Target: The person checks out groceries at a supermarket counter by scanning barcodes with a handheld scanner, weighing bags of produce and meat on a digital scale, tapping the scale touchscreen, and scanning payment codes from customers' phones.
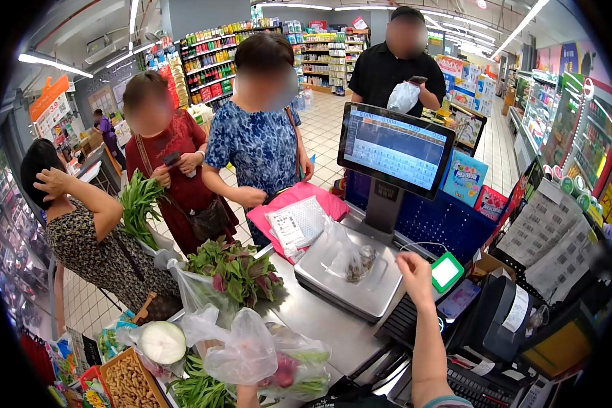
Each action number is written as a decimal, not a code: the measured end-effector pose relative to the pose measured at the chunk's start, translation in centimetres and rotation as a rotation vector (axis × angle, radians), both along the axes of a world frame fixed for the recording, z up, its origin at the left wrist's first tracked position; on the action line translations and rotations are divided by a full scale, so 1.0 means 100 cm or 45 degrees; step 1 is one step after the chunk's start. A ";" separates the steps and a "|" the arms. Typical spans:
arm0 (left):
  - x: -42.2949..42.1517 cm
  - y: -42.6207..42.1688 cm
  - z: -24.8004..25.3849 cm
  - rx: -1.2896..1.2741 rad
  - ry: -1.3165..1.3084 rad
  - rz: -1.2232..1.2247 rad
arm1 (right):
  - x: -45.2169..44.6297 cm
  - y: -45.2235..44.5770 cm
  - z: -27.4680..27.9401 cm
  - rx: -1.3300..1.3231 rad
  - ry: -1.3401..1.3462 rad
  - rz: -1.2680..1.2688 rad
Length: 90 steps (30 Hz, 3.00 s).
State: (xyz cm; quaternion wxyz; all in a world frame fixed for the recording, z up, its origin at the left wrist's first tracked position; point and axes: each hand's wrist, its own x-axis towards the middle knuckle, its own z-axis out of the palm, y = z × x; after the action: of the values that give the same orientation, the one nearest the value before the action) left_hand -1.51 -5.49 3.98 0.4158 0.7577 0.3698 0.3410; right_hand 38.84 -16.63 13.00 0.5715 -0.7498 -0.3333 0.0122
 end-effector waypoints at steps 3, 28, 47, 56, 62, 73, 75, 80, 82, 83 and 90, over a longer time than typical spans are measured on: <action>0.002 0.002 -0.002 0.005 0.025 0.015 | 0.007 0.014 0.023 -0.010 -0.142 -0.038; 0.022 0.019 -0.022 -0.096 0.296 0.057 | 0.087 0.197 0.096 -0.167 -1.516 -0.326; 0.016 0.011 -0.029 -0.081 0.292 0.069 | 0.020 0.105 0.015 -0.606 -0.550 0.238; 0.018 0.008 -0.030 -0.041 0.270 0.080 | -0.013 0.137 -0.027 -0.662 -0.418 0.063; 0.032 0.019 -0.027 0.062 0.211 0.048 | 0.022 0.134 -0.066 -0.507 -0.266 0.243; 0.209 0.087 0.069 0.045 -0.554 0.040 | 0.033 0.074 -0.029 -0.007 0.328 0.183; 0.239 0.102 0.059 0.050 -0.527 0.037 | 0.032 0.068 -0.035 0.007 0.284 0.178; 0.308 0.117 0.055 -0.198 -0.083 0.199 | 0.028 0.061 -0.050 -0.018 0.061 0.149; 0.338 0.126 0.030 -0.130 -0.099 0.214 | 0.023 0.064 -0.057 0.072 -0.058 0.119; 0.349 0.125 0.024 -0.106 -0.159 0.167 | 0.018 0.063 -0.055 0.085 -0.049 0.120; 0.377 0.119 -0.041 0.296 -0.182 0.056 | -0.004 0.061 -0.069 -0.093 -0.042 0.139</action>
State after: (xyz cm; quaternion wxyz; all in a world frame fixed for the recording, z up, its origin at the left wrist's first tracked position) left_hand 36.14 6.37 -0.13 0.3428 0.7662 0.3139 0.4437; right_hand 38.44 -10.49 6.12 0.5367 -0.7510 -0.3822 0.0431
